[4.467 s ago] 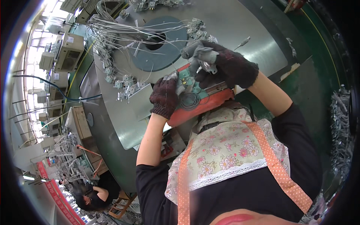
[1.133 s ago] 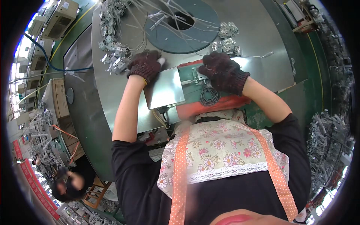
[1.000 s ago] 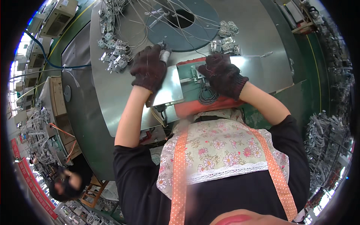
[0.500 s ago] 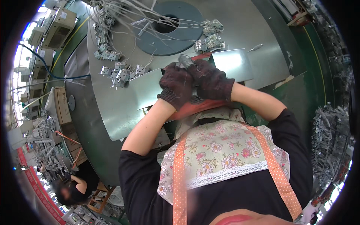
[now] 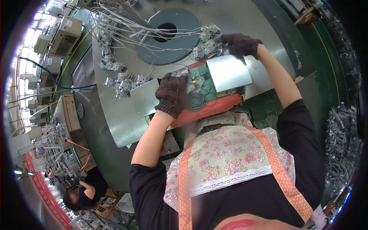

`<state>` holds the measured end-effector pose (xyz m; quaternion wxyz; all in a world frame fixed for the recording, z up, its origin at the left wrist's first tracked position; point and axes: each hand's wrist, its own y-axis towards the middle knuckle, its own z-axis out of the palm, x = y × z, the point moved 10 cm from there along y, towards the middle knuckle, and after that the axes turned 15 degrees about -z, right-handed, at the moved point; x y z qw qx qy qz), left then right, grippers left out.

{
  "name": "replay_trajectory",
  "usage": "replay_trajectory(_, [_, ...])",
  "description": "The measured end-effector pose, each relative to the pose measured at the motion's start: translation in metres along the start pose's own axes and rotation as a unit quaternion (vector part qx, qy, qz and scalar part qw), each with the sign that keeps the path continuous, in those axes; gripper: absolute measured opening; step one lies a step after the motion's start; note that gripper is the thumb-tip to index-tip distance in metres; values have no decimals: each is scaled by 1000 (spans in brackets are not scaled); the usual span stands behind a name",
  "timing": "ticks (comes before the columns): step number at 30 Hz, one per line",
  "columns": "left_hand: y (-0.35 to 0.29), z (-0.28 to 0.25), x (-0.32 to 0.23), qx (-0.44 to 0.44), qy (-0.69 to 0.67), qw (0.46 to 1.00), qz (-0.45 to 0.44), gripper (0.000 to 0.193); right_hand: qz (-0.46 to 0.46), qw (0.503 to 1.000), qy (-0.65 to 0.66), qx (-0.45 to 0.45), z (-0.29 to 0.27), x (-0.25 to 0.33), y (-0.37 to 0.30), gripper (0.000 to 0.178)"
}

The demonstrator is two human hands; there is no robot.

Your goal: The person uses a power tool on a series of small metal components, then gathers the components and their attached wires and moves to a machine. They repeatedly pick up the components one at a time, place them into a slot on the machine to be processed, and then remove them.

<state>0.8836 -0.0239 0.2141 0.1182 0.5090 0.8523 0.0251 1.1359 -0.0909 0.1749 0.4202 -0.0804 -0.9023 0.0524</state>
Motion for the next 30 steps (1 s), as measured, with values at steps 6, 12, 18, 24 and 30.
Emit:
replay_trajectory(6, [0,10,7,56,48,997,-26,59,-95,987,-127,-15,6,-14,20,73])
replay_trajectory(12, [-2,5,10,49,36,997,-44,58,-89,990,-105,-30,-2,-11,12,61])
replay_trajectory(18, [-3,5,10,37,30,998,-41,59,-106,982,131,-83,-33,-20,-15,60])
replay_trajectory(24, [0,-7,2,45,11,999,-28,56,-139,709,668,-182,-52,11,-64,59])
replay_trajectory(30, [-1,-3,6,49,18,998,-38,57,-124,744,614,-233,-21,28,-93,59])
